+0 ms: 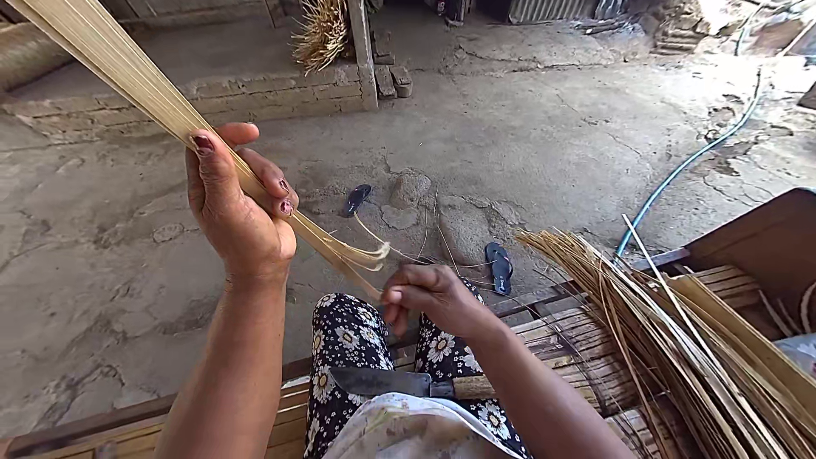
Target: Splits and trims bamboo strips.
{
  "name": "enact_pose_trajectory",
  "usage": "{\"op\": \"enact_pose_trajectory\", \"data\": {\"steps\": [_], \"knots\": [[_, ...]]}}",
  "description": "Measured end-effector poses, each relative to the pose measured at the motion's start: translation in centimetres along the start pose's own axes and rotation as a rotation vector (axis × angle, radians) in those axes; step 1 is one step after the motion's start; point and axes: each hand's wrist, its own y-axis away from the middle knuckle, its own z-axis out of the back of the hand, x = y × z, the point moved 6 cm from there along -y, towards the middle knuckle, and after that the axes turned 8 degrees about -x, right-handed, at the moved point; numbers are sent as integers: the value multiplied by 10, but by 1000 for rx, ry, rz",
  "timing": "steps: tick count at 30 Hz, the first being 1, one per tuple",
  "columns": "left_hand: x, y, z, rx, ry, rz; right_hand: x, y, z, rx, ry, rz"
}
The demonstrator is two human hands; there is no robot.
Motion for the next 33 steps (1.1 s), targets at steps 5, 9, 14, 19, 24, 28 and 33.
{"op": "enact_pose_trajectory", "data": {"steps": [5,9,14,19,24,28,33], "knots": [[3,-4,9,-134,24,-82,-64,20,31,-143,334,-536],[-5,-6,12,-204,67,-105,-141,37,55,-416,154,-822],[-6,-7,18,-268,110,-99,-124,15,37,-539,-36,-614],[7,-6,24,-294,118,-118,-31,10,-32,-64,287,-86],[14,2,9,-256,124,-136,19,16,-69,215,355,292],[13,1,0,-132,90,-229,6,7,-38,249,251,40],[44,-11,11,186,-338,-134,-109,11,83,-45,1217,-692]]}}
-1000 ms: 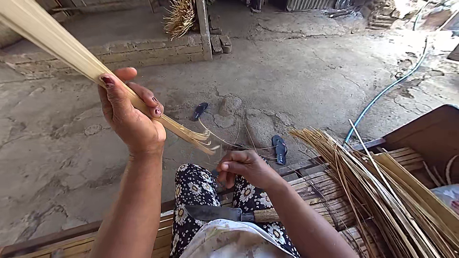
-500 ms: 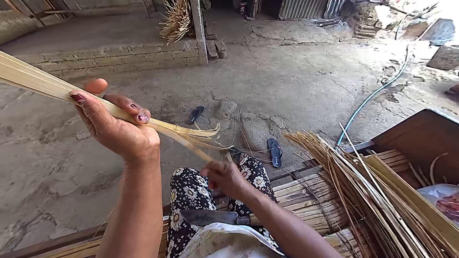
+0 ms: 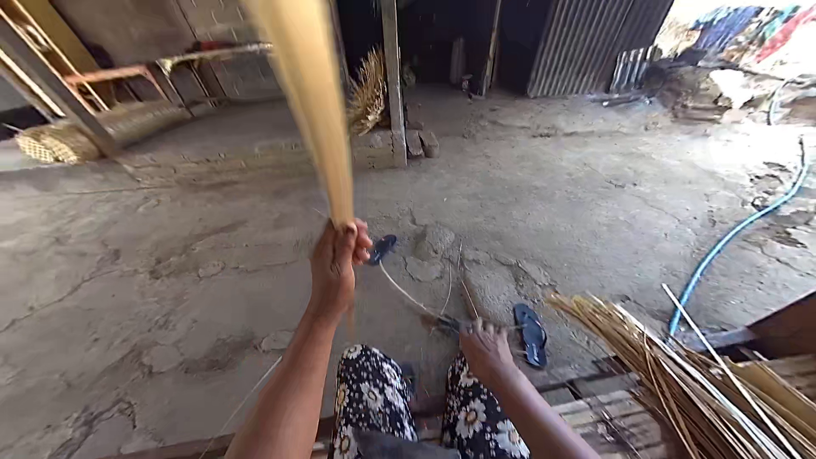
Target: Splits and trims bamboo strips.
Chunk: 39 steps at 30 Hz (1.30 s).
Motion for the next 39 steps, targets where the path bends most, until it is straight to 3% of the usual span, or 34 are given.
{"op": "enact_pose_trajectory", "data": {"steps": [4,7,12,15,18,22,26,30,35,39], "knots": [[46,27,-8,228,-271,116,-7,6,20,-124,-94,-61],[67,67,-22,338,-347,170,8,18,47,-245,-370,14],[79,129,-51,435,-289,293,32,31,74,-313,-865,109],[81,160,-66,549,-303,375,35,30,83,-382,-892,33],[78,182,-75,645,-114,497,29,33,81,-367,-933,-49],[79,184,-76,653,-22,593,22,40,74,-282,-1026,-50],[77,187,-72,662,-69,590,13,45,70,-293,-1078,-56],[72,188,-77,721,41,696,5,49,73,-284,-1112,-50],[75,188,-77,716,154,851,-3,56,77,-384,-1335,-55],[72,190,-83,713,188,914,-12,57,80,-433,-1357,-91]]}}
